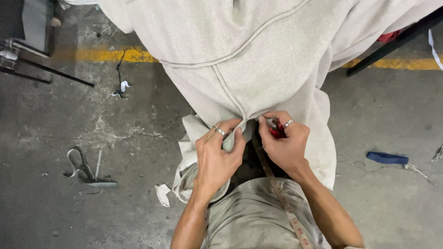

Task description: The person uses a red utility knife to cut along the seam of a large piece of light-colored fabric held on their lap. They carefully guide the blade to separate the fabric layers while holding the material steady with their other hand.

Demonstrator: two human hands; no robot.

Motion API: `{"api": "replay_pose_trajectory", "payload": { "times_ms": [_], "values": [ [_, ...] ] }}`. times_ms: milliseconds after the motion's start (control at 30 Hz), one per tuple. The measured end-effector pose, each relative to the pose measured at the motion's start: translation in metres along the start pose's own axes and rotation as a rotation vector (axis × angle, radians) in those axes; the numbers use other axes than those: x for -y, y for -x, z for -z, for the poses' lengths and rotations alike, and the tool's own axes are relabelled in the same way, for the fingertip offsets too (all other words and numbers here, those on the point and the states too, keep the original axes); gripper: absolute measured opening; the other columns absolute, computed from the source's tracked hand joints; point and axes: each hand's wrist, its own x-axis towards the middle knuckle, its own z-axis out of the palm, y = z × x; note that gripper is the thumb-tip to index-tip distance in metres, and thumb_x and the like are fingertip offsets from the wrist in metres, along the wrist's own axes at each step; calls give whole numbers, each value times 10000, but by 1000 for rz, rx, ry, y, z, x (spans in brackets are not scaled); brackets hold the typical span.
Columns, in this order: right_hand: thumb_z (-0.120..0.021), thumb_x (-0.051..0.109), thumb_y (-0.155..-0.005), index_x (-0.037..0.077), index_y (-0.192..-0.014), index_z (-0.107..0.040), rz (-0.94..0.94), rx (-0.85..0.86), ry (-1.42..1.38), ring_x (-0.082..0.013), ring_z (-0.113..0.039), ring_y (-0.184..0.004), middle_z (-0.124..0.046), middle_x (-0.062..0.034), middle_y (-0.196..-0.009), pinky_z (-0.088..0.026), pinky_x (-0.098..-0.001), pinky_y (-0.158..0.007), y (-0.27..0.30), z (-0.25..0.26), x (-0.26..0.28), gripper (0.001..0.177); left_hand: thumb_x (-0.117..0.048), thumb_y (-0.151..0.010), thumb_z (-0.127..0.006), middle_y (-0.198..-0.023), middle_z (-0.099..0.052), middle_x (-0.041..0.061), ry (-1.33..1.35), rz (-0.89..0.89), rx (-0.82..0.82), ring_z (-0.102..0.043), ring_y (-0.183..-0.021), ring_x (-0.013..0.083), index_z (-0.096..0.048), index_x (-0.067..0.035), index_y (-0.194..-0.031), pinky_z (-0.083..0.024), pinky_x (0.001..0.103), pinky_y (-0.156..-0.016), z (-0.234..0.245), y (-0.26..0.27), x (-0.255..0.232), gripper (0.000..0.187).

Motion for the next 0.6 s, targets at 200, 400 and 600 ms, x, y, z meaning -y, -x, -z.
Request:
{"api": "replay_pose_trajectory", "payload": {
  "times_ms": [200, 400, 600],
  "values": [
    [-694, 99, -705, 30, -898, -610, 100, 87, 5, -209, -519, -378, -498, -94, -458, -429, -254, -385, 12, 19, 29, 221, -17, -742, -606, -625, -616, 86, 62, 2, 0, -642, -621, 275, -660, -84, -812, -510, 330, -557, 5, 3, -2, 111],
    [-625, 95, -750, 28, -882, -619, 410, 120, 268, -202, -511, -413, -502, -45, -517, -455, -269, -424, 6, 15, 28, 148, -14, -744, -607, -613, -607, 89, 90, -36, 22, -636, -611, 287, -662, -79, -814, -502, 335, -545, 5, 0, -3, 111],
    [-626, 78, -740, 58, -883, -616, 539, 60, 501, -161, -442, -388, -432, -15, -523, -418, -229, -415, 1, 12, 23, 145, -11, -743, -605, -593, -595, 88, 77, -37, 44, -631, -589, 275, -663, -67, -811, -498, 326, -534, 7, -4, -5, 105]
  ]
}}
